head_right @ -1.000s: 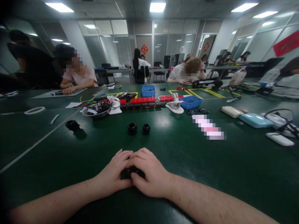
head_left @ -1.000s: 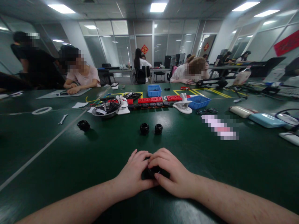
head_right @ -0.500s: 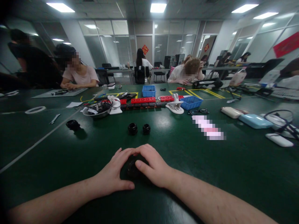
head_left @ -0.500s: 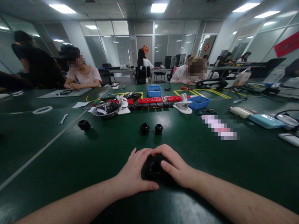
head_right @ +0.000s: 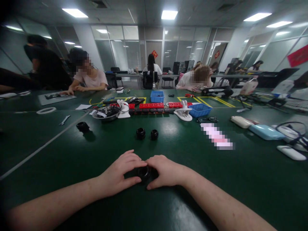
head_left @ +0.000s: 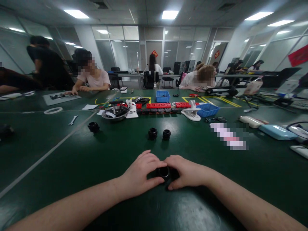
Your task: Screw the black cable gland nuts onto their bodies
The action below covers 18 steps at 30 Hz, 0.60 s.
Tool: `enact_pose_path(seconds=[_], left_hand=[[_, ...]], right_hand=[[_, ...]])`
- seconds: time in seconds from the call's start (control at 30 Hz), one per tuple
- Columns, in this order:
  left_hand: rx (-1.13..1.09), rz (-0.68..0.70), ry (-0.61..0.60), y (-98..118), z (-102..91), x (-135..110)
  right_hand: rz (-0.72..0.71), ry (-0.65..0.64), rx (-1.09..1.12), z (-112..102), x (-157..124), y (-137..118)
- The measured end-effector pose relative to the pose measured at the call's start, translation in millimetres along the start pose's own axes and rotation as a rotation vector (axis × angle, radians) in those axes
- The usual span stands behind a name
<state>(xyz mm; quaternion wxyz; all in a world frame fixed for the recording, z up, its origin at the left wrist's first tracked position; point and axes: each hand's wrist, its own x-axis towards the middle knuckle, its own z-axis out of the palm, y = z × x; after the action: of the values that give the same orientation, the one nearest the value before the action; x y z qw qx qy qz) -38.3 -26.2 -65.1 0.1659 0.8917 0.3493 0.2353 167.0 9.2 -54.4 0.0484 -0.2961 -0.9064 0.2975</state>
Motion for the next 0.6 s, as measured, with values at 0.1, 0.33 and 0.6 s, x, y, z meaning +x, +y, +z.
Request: enact_pose_path(seconds=[0.1, 0.33, 0.6], left_hand=[[-0.004, -0.057, 0.010, 1, 1.2, 1], [0.002, -0.178, 0.019, 2, 1.2, 2], [-0.002, -0.210, 0.156, -3, 16.3, -2]], right_hand=[[0.034, 0.029, -0.024, 5, 3, -2], [0.082, 0.115, -0.045, 13, 5, -3], [0.075, 0.176, -0.083, 22, 7, -3]])
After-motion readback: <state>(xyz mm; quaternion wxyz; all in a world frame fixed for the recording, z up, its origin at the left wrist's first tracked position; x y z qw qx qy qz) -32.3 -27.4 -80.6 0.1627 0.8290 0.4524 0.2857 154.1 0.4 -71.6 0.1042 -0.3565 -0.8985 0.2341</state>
